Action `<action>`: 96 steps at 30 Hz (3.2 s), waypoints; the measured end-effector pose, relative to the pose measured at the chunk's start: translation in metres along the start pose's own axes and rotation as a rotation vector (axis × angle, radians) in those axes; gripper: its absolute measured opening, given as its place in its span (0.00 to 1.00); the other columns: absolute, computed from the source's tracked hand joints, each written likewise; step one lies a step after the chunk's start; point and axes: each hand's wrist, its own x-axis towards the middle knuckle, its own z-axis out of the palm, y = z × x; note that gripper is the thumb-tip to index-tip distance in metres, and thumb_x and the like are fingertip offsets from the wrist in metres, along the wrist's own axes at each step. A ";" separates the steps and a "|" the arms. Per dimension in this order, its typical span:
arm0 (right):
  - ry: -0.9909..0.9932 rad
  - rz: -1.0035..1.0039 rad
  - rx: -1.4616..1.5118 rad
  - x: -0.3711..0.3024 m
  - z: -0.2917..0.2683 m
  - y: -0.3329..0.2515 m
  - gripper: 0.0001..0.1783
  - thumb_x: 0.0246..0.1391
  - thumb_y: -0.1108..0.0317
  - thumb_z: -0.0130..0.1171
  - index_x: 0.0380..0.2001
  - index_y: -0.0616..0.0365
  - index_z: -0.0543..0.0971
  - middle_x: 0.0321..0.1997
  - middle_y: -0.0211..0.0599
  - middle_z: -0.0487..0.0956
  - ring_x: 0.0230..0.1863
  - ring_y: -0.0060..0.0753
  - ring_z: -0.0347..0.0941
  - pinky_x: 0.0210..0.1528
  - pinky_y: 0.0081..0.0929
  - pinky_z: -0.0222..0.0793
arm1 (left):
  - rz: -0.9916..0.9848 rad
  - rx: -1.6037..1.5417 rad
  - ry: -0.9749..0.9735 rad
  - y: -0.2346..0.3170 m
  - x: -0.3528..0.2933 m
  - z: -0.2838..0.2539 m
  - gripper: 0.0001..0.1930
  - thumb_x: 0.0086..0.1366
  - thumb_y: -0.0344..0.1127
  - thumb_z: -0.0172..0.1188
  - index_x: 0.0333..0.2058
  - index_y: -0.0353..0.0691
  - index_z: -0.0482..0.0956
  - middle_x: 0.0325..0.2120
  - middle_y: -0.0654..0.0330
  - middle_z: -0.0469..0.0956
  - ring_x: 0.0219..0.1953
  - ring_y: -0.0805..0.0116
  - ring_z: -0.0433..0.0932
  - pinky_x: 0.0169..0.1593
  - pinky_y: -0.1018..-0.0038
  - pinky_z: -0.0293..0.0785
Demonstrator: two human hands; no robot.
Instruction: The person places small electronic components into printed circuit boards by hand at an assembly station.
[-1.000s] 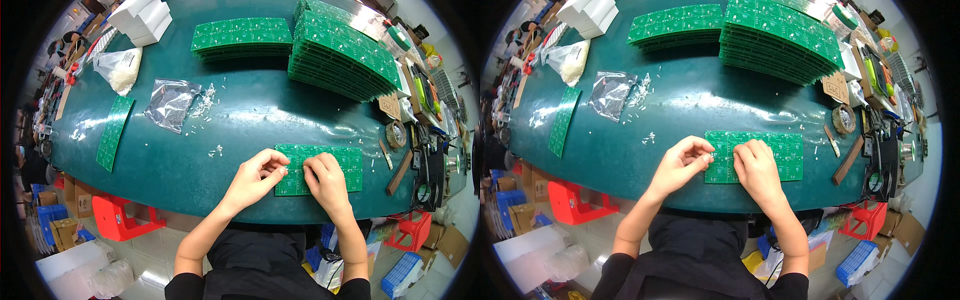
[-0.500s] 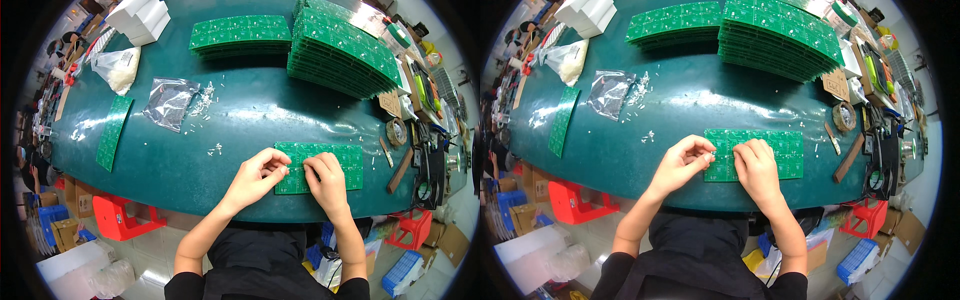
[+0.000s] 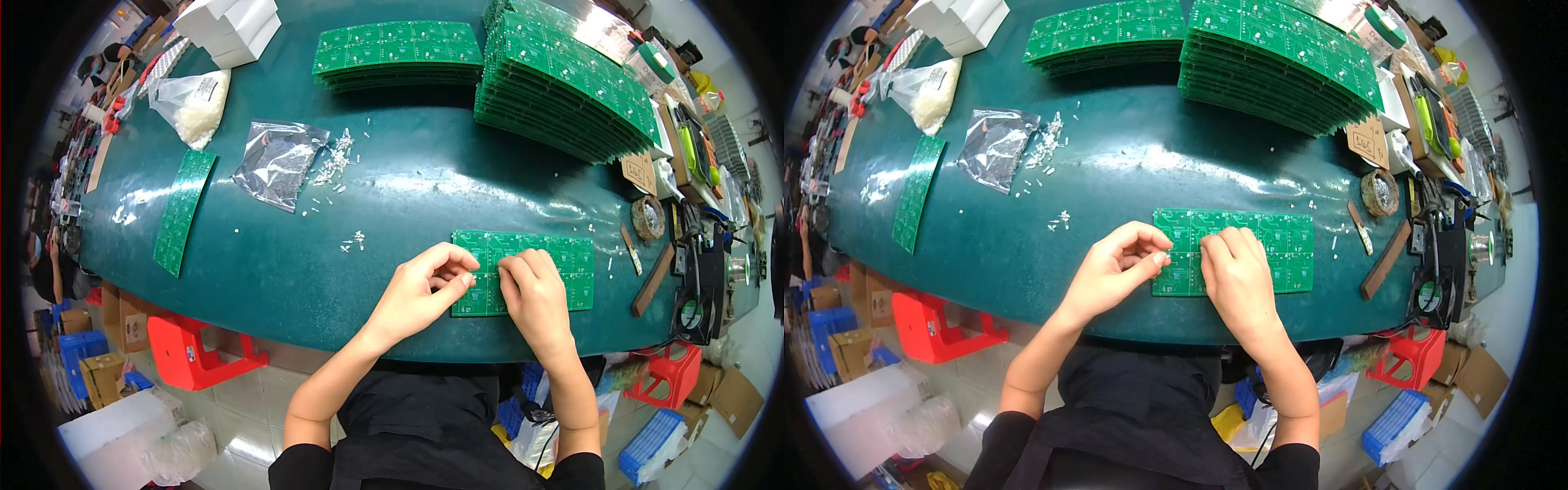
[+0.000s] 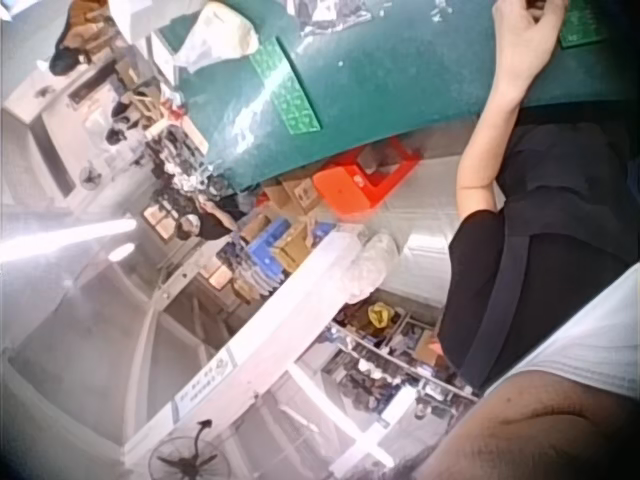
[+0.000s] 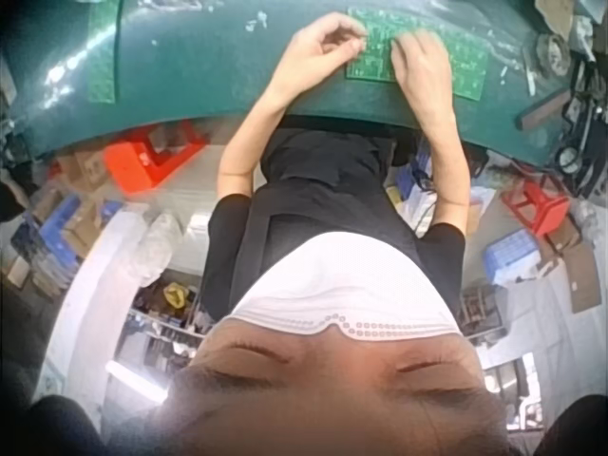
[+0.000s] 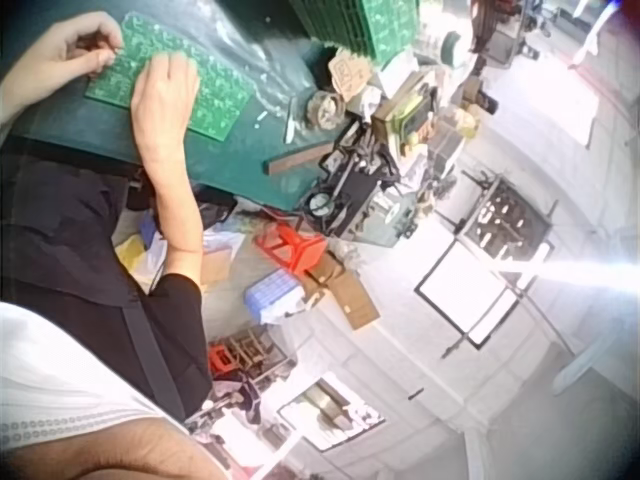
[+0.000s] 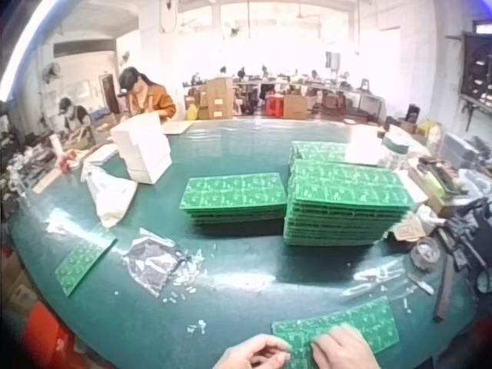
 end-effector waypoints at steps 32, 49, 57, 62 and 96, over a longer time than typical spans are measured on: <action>0.162 0.210 0.326 -0.024 -0.023 0.043 0.05 0.50 0.74 0.68 0.29 0.57 0.80 0.31 0.32 0.79 0.33 0.32 0.75 0.42 0.30 0.67 | 0.343 1.062 0.391 0.029 -0.019 -0.045 0.07 0.65 0.29 0.61 0.41 0.39 0.81 0.36 0.54 0.78 0.41 0.53 0.78 0.48 0.61 0.75; 0.122 0.155 0.157 -0.024 -0.012 0.051 0.06 0.48 0.75 0.68 0.27 0.54 0.79 0.30 0.30 0.75 0.37 0.37 0.72 0.42 0.34 0.63 | 0.296 1.254 0.528 0.010 -0.016 -0.077 0.05 0.61 0.25 0.63 0.33 0.38 0.74 0.33 0.58 0.74 0.38 0.57 0.75 0.42 0.62 0.74; 0.131 0.050 0.081 -0.021 -0.013 0.047 0.08 0.48 0.76 0.68 0.30 0.56 0.78 0.33 0.35 0.75 0.37 0.41 0.71 0.42 0.37 0.66 | 0.306 0.966 0.562 0.011 -0.013 -0.070 0.05 0.64 0.23 0.60 0.35 0.34 0.73 0.29 0.59 0.78 0.26 0.71 0.75 0.33 0.75 0.74; 0.131 0.007 0.053 -0.018 -0.014 0.044 0.09 0.48 0.77 0.68 0.30 0.58 0.77 0.33 0.36 0.75 0.37 0.43 0.71 0.41 0.38 0.68 | 0.261 0.795 0.553 0.018 -0.012 -0.062 0.04 0.63 0.22 0.60 0.36 0.33 0.76 0.30 0.60 0.79 0.27 0.75 0.75 0.34 0.78 0.73; 0.142 0.081 0.057 -0.022 -0.011 0.042 0.09 0.48 0.77 0.66 0.33 0.56 0.78 0.34 0.36 0.75 0.39 0.42 0.73 0.43 0.37 0.68 | 0.041 0.040 0.118 0.016 -0.006 -0.015 0.06 0.69 0.25 0.60 0.43 0.33 0.79 0.38 0.60 0.80 0.42 0.74 0.80 0.47 0.78 0.78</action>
